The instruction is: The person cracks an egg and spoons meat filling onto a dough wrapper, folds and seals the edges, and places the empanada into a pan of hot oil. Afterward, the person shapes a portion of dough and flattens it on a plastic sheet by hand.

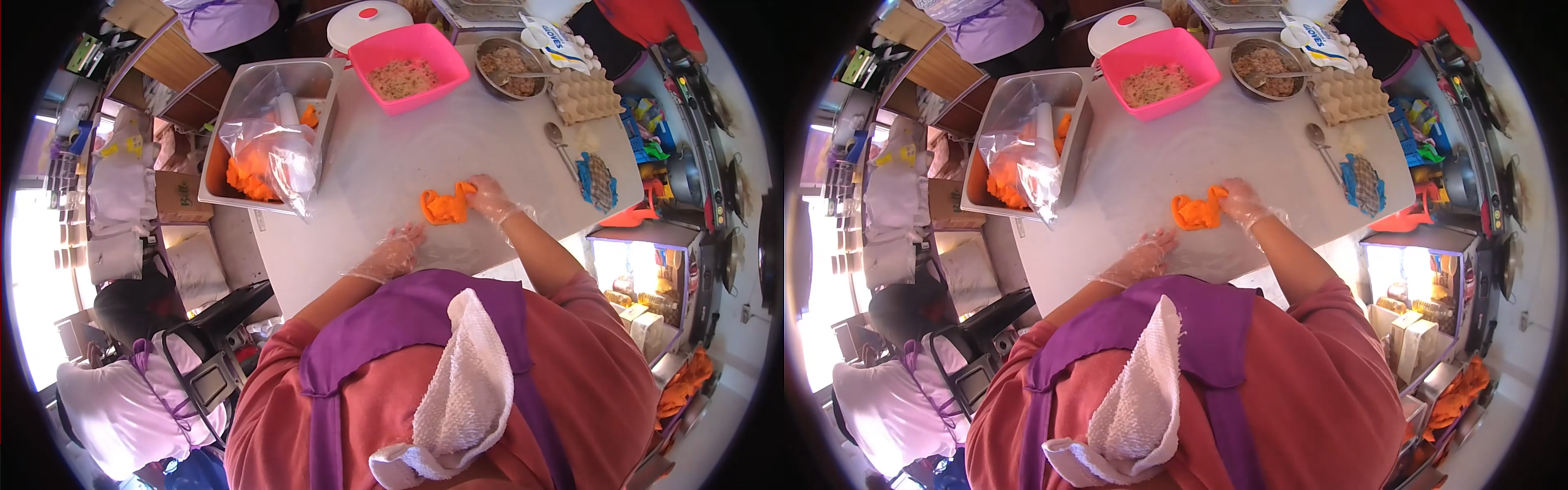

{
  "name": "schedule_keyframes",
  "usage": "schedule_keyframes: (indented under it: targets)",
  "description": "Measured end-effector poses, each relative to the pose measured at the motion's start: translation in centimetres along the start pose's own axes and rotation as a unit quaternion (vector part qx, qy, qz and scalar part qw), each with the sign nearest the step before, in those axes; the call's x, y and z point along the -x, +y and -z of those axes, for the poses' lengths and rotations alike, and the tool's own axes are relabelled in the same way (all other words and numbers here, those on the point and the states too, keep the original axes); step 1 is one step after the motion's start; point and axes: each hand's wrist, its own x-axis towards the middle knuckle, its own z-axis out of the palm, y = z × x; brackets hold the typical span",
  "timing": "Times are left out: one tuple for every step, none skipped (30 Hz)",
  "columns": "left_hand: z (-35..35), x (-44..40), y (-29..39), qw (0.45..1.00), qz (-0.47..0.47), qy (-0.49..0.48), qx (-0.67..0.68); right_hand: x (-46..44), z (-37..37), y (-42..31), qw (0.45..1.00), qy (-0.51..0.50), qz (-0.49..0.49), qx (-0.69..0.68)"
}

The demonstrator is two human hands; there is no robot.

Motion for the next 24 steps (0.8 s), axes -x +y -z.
schedule_keyframes:
  targets:
    - [-0.1, 0.1, 0.0, 1.000, -0.002, 0.002, 0.010, 0.4, 0.7, -1.0, 1.000, 0.001, -0.001, 0.000]
    - [-0.1, 0.0, 0.0, 1.000, -0.004, 0.002, 0.009, 0.9, 1.4, -2.1, 0.999, 0.013, 0.001, 0.042]
    - [0.0, 0.0, 0.0, 1.000, 0.003, -0.005, 0.009, 1.2, 1.9, -2.9, 0.996, 0.024, 0.002, 0.083]
    - [0.1, 0.0, 0.0, 1.000, 0.009, -0.011, 0.009, 1.1, 1.5, -2.7, 0.996, 0.026, 0.002, 0.083]
    - [0.3, 0.0, 0.0, 1.000, 0.008, -0.011, 0.008, 0.8, 0.9, -2.3, 0.994, 0.045, 0.067, 0.076]
    - [0.2, 0.0, -0.1, 1.000, 0.005, -0.010, 0.016, 0.8, 0.6, -2.3, 0.987, 0.064, 0.132, 0.070]
    - [0.2, 0.0, -0.2, 1.000, 0.001, -0.009, 0.023, 0.9, 0.2, -2.3, 0.987, 0.065, 0.131, 0.070]
    - [0.1, 0.0, -0.2, 1.000, 0.000, -0.009, 0.023, 0.9, -0.5, -2.5, 0.989, 0.033, 0.145, 0.026]
    - [0.0, 0.0, -0.3, 1.000, -0.002, -0.004, 0.027, 1.1, -1.1, -3.0, 0.987, 0.001, 0.158, -0.018]
    - [-0.2, -0.1, -0.5, 1.000, -0.004, 0.001, 0.031, 1.4, -1.4, -4.0, 0.987, 0.002, 0.158, -0.018]
    - [-0.5, -0.1, -0.7, 1.000, -0.004, 0.001, 0.030, 1.9, -1.9, -5.0, 0.993, -0.021, 0.101, -0.054]
    - [-0.9, -0.1, -1.0, 0.998, -0.016, 0.016, 0.051, 2.4, -2.3, -5.9, 0.994, -0.043, 0.045, -0.090]
    - [-0.7, 0.1, -1.1, 0.997, -0.026, 0.033, 0.070, 2.5, -3.3, -5.9, 0.994, -0.041, 0.050, -0.089]
    - [-0.4, 0.1, -1.2, 0.997, -0.024, 0.039, 0.066, 2.5, -4.6, -6.0, 0.992, 0.046, 0.114, -0.037]
    - [0.2, 0.3, -0.8, 0.994, -0.020, 0.031, 0.099, 2.5, -5.6, -6.1, 0.975, 0.133, 0.176, 0.013]
    - [0.4, 0.6, -0.6, 0.991, -0.015, 0.020, 0.133, 3.0, -5.7, -7.0, 0.975, 0.134, 0.179, 0.011]
    - [0.7, 1.0, -0.5, 0.991, -0.013, 0.022, 0.130, 3.5, -5.6, -7.8, 0.972, 0.139, 0.174, 0.079]
    - [0.8, 1.1, -0.6, 0.989, -0.019, 0.028, 0.147, 3.7, -5.5, -8.4, 0.964, 0.145, 0.167, 0.148]
    - [0.9, 1.3, -0.6, 0.986, -0.025, 0.034, 0.164, 3.7, -5.6, -8.4, 0.964, 0.146, 0.169, 0.146]
    - [0.7, 1.3, -0.8, 0.986, -0.023, 0.035, 0.162, 3.6, -5.8, -8.5, 0.956, 0.146, 0.174, 0.185]
    - [0.3, 1.2, -1.2, 0.986, -0.030, 0.048, 0.157, 3.5, -6.1, -8.4, 0.947, 0.145, 0.178, 0.223]
    - [-0.2, 1.1, -1.6, 0.986, -0.036, 0.060, 0.153, 3.3, -6.4, -8.3, 0.947, 0.146, 0.180, 0.221]
    - [-0.7, 1.2, -2.0, 0.986, -0.035, 0.060, 0.151, 3.2, -6.5, -8.1, 0.944, 0.155, 0.183, 0.227]
    - [-0.7, 1.4, -2.2, 0.981, -0.043, 0.081, 0.168, 3.0, -6.7, -7.8, 0.940, 0.164, 0.186, 0.233]
